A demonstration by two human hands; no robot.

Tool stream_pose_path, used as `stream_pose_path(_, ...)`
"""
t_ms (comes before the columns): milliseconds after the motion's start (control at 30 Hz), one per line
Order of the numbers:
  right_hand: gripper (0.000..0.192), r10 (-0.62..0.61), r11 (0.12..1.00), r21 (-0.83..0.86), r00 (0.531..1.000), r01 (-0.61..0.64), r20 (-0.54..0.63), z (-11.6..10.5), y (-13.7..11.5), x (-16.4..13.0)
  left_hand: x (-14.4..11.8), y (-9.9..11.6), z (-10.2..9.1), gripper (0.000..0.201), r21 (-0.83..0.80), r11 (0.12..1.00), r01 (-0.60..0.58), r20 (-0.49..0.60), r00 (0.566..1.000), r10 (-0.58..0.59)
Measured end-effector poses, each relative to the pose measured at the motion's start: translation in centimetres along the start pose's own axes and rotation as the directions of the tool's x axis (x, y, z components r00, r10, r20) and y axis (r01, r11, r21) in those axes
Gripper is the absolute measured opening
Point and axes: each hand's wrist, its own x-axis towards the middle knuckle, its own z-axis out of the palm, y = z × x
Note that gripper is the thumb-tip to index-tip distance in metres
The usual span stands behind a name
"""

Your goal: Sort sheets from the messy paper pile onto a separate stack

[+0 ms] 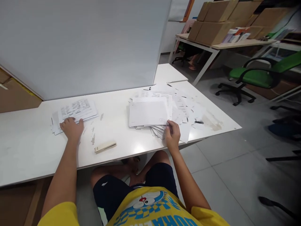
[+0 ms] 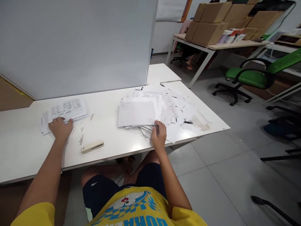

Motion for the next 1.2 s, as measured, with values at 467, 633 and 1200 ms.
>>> stream_pose_path(467,0.028,0.035,0.999,0.001,0.998,-0.036,0.043,-0.2,0.8,0.0,-0.4,-0.7,0.4,0.073,0.218,0.974,0.06,-0.053,0.997,-0.049)
stream_pose_path(633,0.028,-0.015,0.998,-0.065,1.0,0.014,-0.009,-0.3,0.0,-0.4,-0.6,-1.1,0.6,0.066,0.126,0.989,-0.072,0.016,0.997,0.071)
stream_pose_path(1200,0.049,-0.137,0.925,-0.073,0.506,0.374,0.851,23.5,-12.6,-0.1,-0.5,-1.3,0.0,0.055,-0.092,0.964,-0.249,0.009,0.968,0.251)
